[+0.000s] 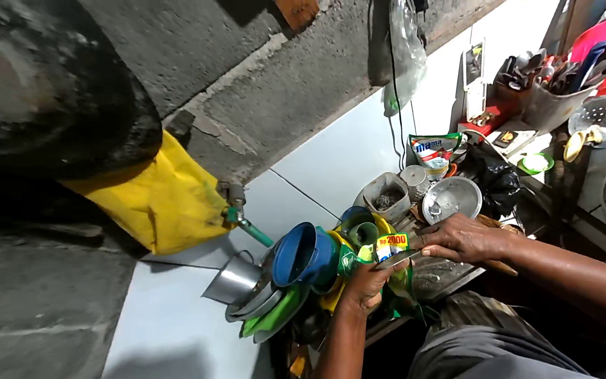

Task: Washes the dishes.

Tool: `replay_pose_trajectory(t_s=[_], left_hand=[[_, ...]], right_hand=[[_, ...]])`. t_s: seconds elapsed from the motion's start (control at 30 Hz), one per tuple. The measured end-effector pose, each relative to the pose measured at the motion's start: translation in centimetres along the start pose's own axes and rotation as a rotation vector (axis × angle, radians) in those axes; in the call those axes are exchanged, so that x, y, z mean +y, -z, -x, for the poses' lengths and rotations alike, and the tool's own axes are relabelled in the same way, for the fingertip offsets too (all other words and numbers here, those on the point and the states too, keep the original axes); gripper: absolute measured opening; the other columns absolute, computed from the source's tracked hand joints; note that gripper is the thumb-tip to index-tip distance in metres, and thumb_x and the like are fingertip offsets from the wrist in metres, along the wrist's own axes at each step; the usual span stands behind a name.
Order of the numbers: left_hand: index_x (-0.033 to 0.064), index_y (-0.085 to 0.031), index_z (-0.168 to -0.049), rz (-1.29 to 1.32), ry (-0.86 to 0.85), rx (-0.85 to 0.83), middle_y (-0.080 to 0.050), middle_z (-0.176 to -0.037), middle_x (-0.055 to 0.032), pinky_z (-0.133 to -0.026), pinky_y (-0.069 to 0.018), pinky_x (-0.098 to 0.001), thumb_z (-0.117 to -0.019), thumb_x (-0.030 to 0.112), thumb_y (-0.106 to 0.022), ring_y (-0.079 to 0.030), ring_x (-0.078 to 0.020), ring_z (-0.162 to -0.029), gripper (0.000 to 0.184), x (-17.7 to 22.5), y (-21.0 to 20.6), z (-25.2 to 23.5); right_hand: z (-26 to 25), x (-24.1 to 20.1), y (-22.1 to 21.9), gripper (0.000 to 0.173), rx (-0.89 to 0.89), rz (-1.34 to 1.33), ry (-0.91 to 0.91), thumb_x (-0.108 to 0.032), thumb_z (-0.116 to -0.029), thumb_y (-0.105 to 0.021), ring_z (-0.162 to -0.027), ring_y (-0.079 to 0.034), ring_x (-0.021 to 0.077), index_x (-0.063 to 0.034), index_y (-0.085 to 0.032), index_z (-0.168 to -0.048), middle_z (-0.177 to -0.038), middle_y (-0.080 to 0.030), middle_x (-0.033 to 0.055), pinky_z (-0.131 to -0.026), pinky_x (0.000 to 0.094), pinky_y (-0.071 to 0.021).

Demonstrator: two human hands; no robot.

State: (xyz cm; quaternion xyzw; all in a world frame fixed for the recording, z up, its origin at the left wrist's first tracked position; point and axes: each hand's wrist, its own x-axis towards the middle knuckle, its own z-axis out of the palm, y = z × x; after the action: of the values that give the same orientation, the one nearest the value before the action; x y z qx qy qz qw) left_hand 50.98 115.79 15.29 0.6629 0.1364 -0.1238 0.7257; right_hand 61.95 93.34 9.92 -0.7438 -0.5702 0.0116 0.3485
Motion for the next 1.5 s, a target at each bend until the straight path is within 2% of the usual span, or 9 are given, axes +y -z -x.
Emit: replay_pose_trajectory(t_s=[0.13, 0.3, 0.4, 0.5, 0.6, 0.8, 1.23, 1.43, 1.5], left_hand=[[0.0013, -0.064, -0.111, 0.072, 0.001, 0.01, -0.073, -0.095, -0.0034, -0.084, -0.0582, -0.0269, -0.0913, -0.005, -0.064, -0.069, -0.0087, -0.088, 0.02, -0.1, 0.2, -0.9], [-0.0006, -0.054, -0.126, 0.254, -0.071, 0.089, -0.07, -0.106, -0.0091, -0.088, -0.0594, -0.0339, -0.0939, 0.003, -0.065, -0.07, -0.0148, -0.096, 0.034, -0.5, 0.3, -1.4], [0.0009, -0.056, -0.124, 0.451, -0.077, 0.073, -0.071, -0.107, -0.0112, -0.088, -0.0602, -0.0388, -0.0844, 0.006, -0.075, -0.071, -0.0186, -0.098, 0.044, -1.7, 0.9, -1.7], [0.0026, -0.055, -0.125, 0.474, -0.065, 0.099, -0.07, -0.108, -0.0113, -0.087, -0.0605, -0.0403, -0.0795, 0.009, -0.081, -0.07, -0.0195, -0.097, 0.053, -2.6, 0.2, -1.9], [-0.0008, -0.056, -0.123, 0.328, -0.042, 0.193, -0.07, -0.097, -0.0126, -0.073, -0.0624, -0.0374, -0.0952, 0.007, -0.064, -0.07, -0.0194, -0.079, 0.03, -2.3, -1.0, -1.8], [0.0022, -0.062, -0.11, 0.072, -0.052, 0.12, -0.068, -0.083, -0.0037, -0.062, -0.0577, -0.0259, -0.093, -0.001, -0.062, -0.064, -0.0099, -0.066, 0.018, -1.1, -0.1, -1.4], [0.0075, -0.07, -0.092, 0.111, 0.031, -0.163, -0.069, -0.07, 0.0021, -0.058, -0.0543, -0.0188, -0.0888, -0.009, -0.054, -0.063, -0.0037, -0.057, 0.023, -0.3, 0.2, -0.8], [0.0076, -0.07, -0.093, 0.135, 0.002, -0.085, -0.072, -0.077, 0.0003, -0.061, -0.0577, -0.0219, -0.0885, -0.01, -0.058, -0.066, -0.006, -0.062, 0.021, -1.1, -0.4, -1.4], [0.0072, -0.07, -0.093, 0.16, 0.018, -0.159, -0.07, -0.075, -0.0001, -0.06, -0.0564, -0.0224, -0.0885, -0.005, -0.061, -0.064, -0.0069, -0.06, 0.016, -1.1, 0.2, -1.5]], right_hand=[[0.1, 0.0, -0.6, 0.045, 0.034, -0.103, -0.115, -0.044, -0.111, -0.035, -0.075, -0.07, 0.0277, -0.0258, -0.064, -0.14, -0.092, -0.075, 0.0116, -0.068, 0.0519, -0.0544], [-0.8, -0.7, -0.2, 0.045, 0.058, -0.515, -0.304, -0.036, -0.1124, -0.036, -0.093, -0.063, 0.0012, -0.017, -0.059, -0.146, -0.116, -0.071, 0.0044, -0.088, 0.0256, -0.0519], [-0.8, -0.8, -0.3, 0.044, 0.092, -0.599, -0.328, -0.036, -0.1123, -0.036, -0.09, -0.057, -0.0066, -0.0157, -0.059, -0.145, -0.119, -0.069, -0.0005, -0.084, 0.0169, -0.0483], [-0.4, -0.7, -1.1, 0.044, 0.097, -0.604, -0.337, -0.035, -0.1123, -0.037, -0.091, -0.057, -0.0044, -0.0157, -0.059, -0.145, -0.118, -0.068, -0.0003, -0.085, 0.0189, -0.0479], [0.1, -0.6, -1.5, 0.044, 0.087, -0.513, -0.285, -0.036, -0.1122, -0.037, -0.114, -0.065, 0.0054, -0.0175, -0.059, -0.146, -0.133, -0.068, 0.0045, -0.102, 0.0334, -0.0502], [1.3, -0.9, -0.4, 0.047, 0.065, -0.234, -0.224, -0.044, -0.1106, -0.036, -0.095, -0.073, 0.0277, -0.0219, -0.062, -0.144, -0.108, -0.076, 0.0121, -0.081, 0.0562, -0.0545], [3.7, -1.0, 0.0, 0.044, 0.121, -0.159, -0.078, -0.04, -0.1116, -0.036, -0.083, -0.072, 0.0216, -0.0257, -0.058, -0.147, -0.101, -0.076, 0.0087, -0.072, 0.0467, -0.0553], [1.5, -1.6, 0.1, 0.047, 0.109, -0.07, -0.038, -0.04, -0.1108, -0.037, -0.078, -0.07, 0.0278, -0.0075, -0.068, -0.124, -0.088, -0.072, 0.0123, -0.065, 0.0486, -0.0533], [1.7, -1.2, 0.1, 0.048, 0.122, -0.06, -0.043, -0.041, -0.1108, -0.036, -0.08, -0.071, 0.0283, -0.0094, -0.067, -0.128, -0.092, -0.073, 0.0123, -0.066, 0.0495, -0.0534]])
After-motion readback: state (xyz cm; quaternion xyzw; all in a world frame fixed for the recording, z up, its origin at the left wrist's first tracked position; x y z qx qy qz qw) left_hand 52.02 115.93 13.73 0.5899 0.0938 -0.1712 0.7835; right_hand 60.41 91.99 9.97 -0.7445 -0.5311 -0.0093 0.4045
